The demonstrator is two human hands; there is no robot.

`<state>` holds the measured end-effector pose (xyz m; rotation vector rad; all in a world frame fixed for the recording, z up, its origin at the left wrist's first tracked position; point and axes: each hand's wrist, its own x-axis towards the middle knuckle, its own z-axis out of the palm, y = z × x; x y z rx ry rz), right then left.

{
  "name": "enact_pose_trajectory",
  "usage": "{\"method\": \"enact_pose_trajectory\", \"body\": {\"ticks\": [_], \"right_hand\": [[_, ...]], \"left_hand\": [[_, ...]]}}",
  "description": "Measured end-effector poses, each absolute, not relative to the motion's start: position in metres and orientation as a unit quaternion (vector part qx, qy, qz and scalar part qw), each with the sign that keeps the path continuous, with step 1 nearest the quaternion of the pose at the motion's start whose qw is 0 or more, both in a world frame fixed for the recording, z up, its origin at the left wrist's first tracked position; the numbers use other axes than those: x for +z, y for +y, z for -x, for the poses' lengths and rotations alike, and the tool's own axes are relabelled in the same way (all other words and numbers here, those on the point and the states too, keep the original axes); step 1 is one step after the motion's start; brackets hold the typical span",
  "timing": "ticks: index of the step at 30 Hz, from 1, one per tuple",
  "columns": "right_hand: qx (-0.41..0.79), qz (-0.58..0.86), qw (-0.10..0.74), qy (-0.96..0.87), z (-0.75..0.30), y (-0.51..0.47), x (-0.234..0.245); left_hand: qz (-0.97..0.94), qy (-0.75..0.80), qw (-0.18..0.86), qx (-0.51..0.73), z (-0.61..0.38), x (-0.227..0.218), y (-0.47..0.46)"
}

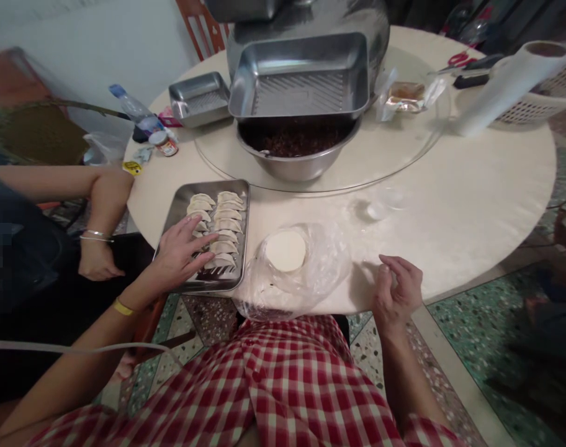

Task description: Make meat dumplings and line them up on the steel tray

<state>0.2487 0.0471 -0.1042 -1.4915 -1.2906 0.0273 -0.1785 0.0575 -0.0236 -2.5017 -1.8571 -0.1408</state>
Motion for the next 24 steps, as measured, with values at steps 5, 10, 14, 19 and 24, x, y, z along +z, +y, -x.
{"method": "enact_pose_trajectory", "body": {"ticks": [5,10,14,19,24], "right_hand": [[0.013,0.631,0.551,-0.546,-0.248,0.047,-0.103],[0.020,0.640,0.543,-0.543,-0.247,0.047,-0.102],[0.017,0.635,0.545,-0.547,-0.247,0.047,-0.100],[0.019,0.631,0.554,-0.543,-0.245,0.047,-0.099],[0.024,0.633,0.555,-0.540,-0.249,0.047,-0.107]], "left_hand": [[0.776,-0.629,0.021,-0.039,0.178,-0.024,0.079],[0.781,-0.624,0.014,-0.009,0.175,-0.024,0.090],[0.780,-0.625,0.020,-0.008,0.176,-0.023,0.093],[0.769,-0.637,0.033,-0.038,0.180,-0.024,0.107],[0.755,-0.647,0.030,-0.096,0.184,-0.014,0.111]]}}
